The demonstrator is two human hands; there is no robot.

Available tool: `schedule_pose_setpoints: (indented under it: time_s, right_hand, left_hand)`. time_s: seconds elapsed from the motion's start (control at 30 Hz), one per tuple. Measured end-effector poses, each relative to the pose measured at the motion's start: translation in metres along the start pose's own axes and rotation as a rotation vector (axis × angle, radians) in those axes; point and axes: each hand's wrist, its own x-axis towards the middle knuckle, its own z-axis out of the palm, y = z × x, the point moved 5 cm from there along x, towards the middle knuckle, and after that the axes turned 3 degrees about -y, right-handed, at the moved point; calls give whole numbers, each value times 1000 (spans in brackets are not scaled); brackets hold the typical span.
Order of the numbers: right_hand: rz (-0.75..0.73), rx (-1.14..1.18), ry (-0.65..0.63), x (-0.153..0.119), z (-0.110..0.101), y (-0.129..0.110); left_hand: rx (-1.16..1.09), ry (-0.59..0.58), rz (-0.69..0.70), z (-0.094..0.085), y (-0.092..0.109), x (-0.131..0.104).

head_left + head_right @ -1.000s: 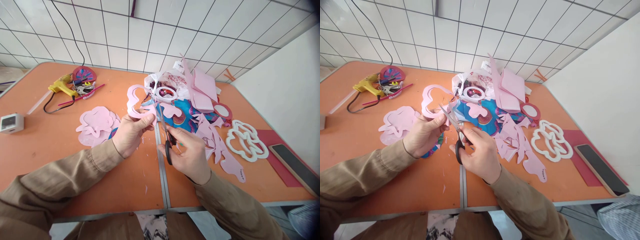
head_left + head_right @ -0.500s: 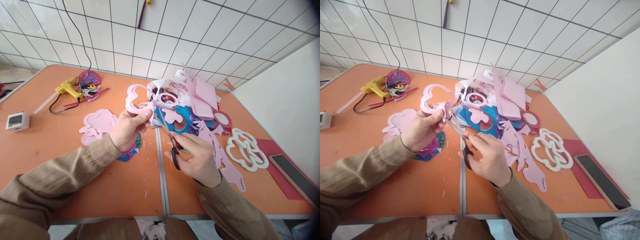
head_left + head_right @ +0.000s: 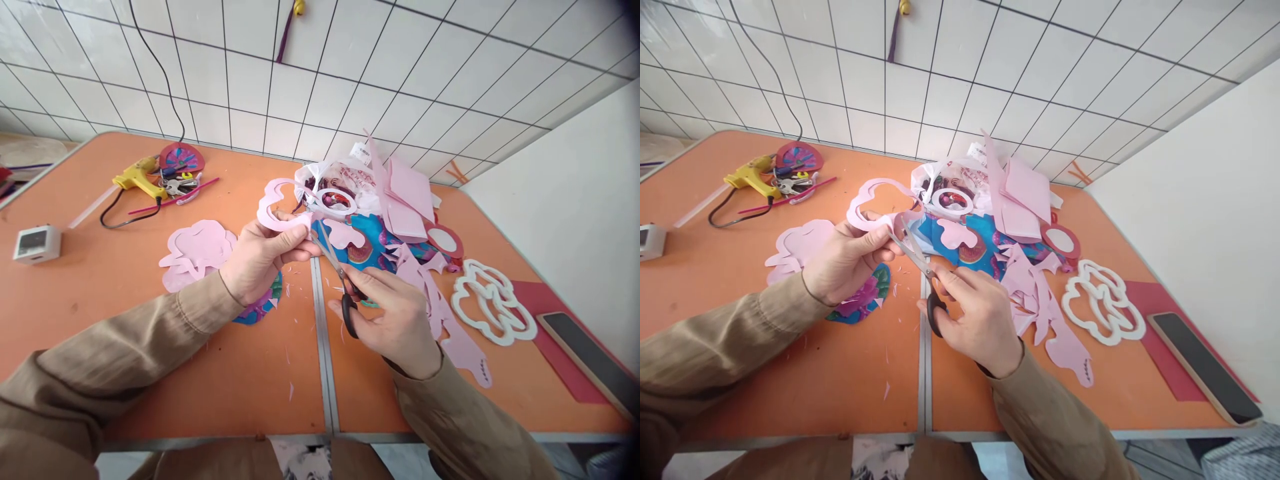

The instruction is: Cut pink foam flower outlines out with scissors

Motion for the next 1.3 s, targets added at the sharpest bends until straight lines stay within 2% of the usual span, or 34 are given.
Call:
schedule_pose_setpoints:
  time_s: [0.57,1.1,1.2,1.3]
  right_hand:
    - [-2,-95,-3,1,-4,0]
    - [37,-93,48,1,2,-5]
    - [120,46,88,-1,0,0]
    - [261,372,169,-3,-5,6]
  left_hand:
    - [65,-9,-74,-2,0,4]
    - [70,-51,-89,7,-6,-1]
    - [92,-40,-99,7,-7,-2]
    - [150,-42,-91,8,-7,-4]
